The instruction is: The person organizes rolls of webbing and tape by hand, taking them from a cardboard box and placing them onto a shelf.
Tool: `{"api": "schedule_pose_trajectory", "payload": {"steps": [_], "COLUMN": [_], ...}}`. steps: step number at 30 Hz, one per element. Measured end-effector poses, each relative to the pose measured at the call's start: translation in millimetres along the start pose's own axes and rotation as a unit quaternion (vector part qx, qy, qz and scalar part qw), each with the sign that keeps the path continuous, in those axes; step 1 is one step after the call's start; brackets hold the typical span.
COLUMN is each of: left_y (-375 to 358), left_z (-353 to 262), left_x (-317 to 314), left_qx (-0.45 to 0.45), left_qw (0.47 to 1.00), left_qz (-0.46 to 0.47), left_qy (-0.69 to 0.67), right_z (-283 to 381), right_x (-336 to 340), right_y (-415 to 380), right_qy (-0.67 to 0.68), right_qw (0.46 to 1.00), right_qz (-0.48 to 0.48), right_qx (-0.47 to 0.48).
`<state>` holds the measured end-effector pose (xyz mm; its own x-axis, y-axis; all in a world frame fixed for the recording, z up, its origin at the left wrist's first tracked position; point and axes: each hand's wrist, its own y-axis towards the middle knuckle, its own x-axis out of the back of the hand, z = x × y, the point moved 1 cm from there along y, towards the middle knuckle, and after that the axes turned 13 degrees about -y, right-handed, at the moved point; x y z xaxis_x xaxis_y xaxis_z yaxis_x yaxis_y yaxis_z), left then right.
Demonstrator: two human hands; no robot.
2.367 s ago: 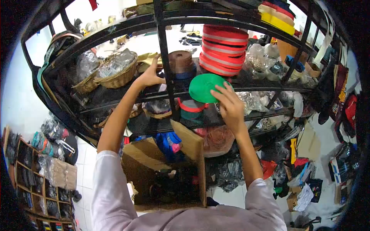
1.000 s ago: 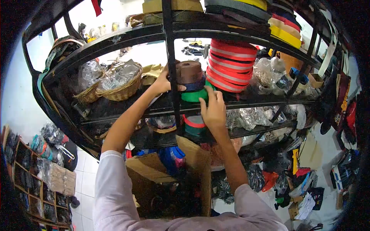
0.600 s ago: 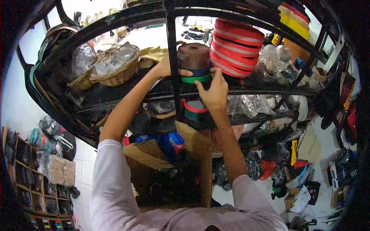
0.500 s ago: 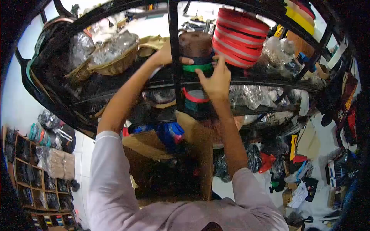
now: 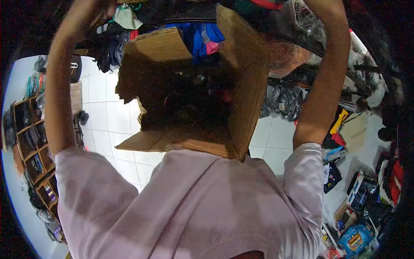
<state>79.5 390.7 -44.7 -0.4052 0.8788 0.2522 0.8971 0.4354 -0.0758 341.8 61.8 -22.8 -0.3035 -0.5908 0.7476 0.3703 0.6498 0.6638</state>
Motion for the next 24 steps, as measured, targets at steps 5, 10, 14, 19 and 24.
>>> {"api": "schedule_pose_trajectory", "payload": {"steps": [5, 10, 14, 19, 24], "left_y": [-63.9, -74.4, -100.5, -159.0, -188.7], "left_z": [110.0, 188.9, 211.9, 235.3, 254.5], "left_x": [-154.8, -216.2, -230.0, -249.4, -270.6], "left_qx": [0.326, 0.446, 0.456, 0.479, 0.502], "left_qw": [0.822, 0.712, 0.692, 0.647, 0.61], "left_qz": [0.465, 0.543, 0.56, 0.591, 0.609], "left_qy": [0.042, 0.005, -0.023, -0.054, -0.07], "right_z": [-16.2, 6.6, 15.1, 84.0, 120.1], "right_x": [-24.8, -3.0, 3.8, 59.4, 54.5], "right_y": [-25.2, -150.9, -384.1, -827.0, -848.7], "right_qy": [-0.049, 0.074, -0.059, 0.325, 0.288], "right_qw": [0.998, 0.986, 0.957, 0.427, 0.505], "right_qz": [-0.04, -0.092, 0.088, 0.104, 0.189], "right_qx": [0.012, -0.119, -0.271, -0.837, -0.791]}}
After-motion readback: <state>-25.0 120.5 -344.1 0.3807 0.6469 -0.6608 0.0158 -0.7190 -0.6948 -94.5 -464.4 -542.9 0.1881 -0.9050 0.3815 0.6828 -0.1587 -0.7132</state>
